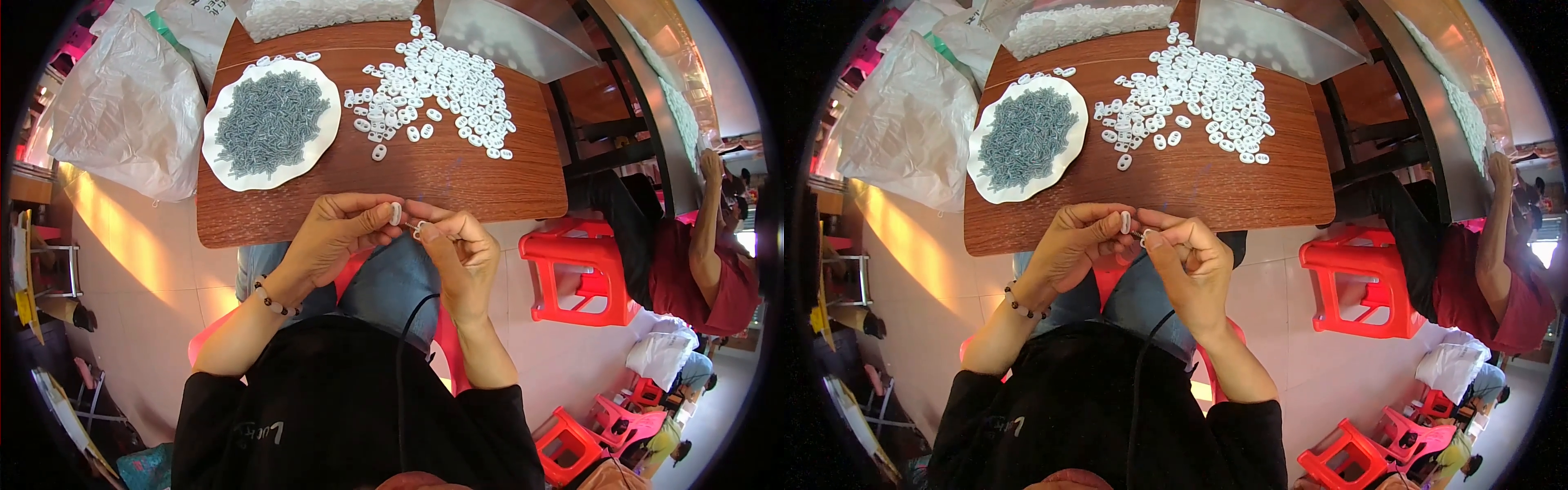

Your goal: Assembling small plastic components by inserting tiny grey rings onto white plastic pieces.

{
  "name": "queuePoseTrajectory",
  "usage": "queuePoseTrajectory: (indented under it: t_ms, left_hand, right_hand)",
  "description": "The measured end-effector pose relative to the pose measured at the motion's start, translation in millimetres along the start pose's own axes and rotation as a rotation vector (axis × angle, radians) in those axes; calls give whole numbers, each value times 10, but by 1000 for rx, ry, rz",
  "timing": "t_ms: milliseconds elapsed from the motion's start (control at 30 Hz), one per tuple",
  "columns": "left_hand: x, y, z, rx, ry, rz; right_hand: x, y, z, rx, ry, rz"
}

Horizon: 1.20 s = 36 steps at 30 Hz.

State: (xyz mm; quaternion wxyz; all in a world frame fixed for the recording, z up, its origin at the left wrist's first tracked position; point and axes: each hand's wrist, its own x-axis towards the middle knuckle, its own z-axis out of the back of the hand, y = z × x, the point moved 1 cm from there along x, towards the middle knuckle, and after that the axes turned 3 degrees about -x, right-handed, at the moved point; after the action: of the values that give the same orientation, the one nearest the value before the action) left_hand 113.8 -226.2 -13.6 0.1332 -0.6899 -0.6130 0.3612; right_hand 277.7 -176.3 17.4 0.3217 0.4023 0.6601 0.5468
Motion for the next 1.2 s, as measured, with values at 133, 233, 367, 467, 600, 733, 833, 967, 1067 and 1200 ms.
queuePoseTrajectory:
  t_ms: [133,233,367,467,600,733,833,967,1067,1200]
  left_hand:
    - [-6,-2,-9,28,21,-11]
    - [-5,6,-10,62,18,-15]
    - [-8,0,-38,94,16,-16]
    - [-1,18,-21,83,12,-14]
    - [3,19,-12,85,18,-11]
    - [2,21,-17,108,-1,-19]
    - [-6,13,-18,123,-5,-34]
    - [-3,16,-13,114,11,-40]
    - [-7,5,-20,97,2,-29]
    - [-5,7,-15,85,15,-24]
  right_hand:
    - [-9,5,-1,-19,-8,5]
    - [-5,7,-13,-54,-7,25]
    - [10,-29,19,-116,9,67]
    - [11,-29,9,-127,9,80]
    - [8,-2,-6,-98,-13,26]
    - [6,-3,-2,-116,-15,22]
    - [8,7,-1,-124,-2,25]
    - [15,-30,17,-131,8,61]
    - [16,-30,12,-109,-2,60]
    - [12,-41,15,-129,0,49]
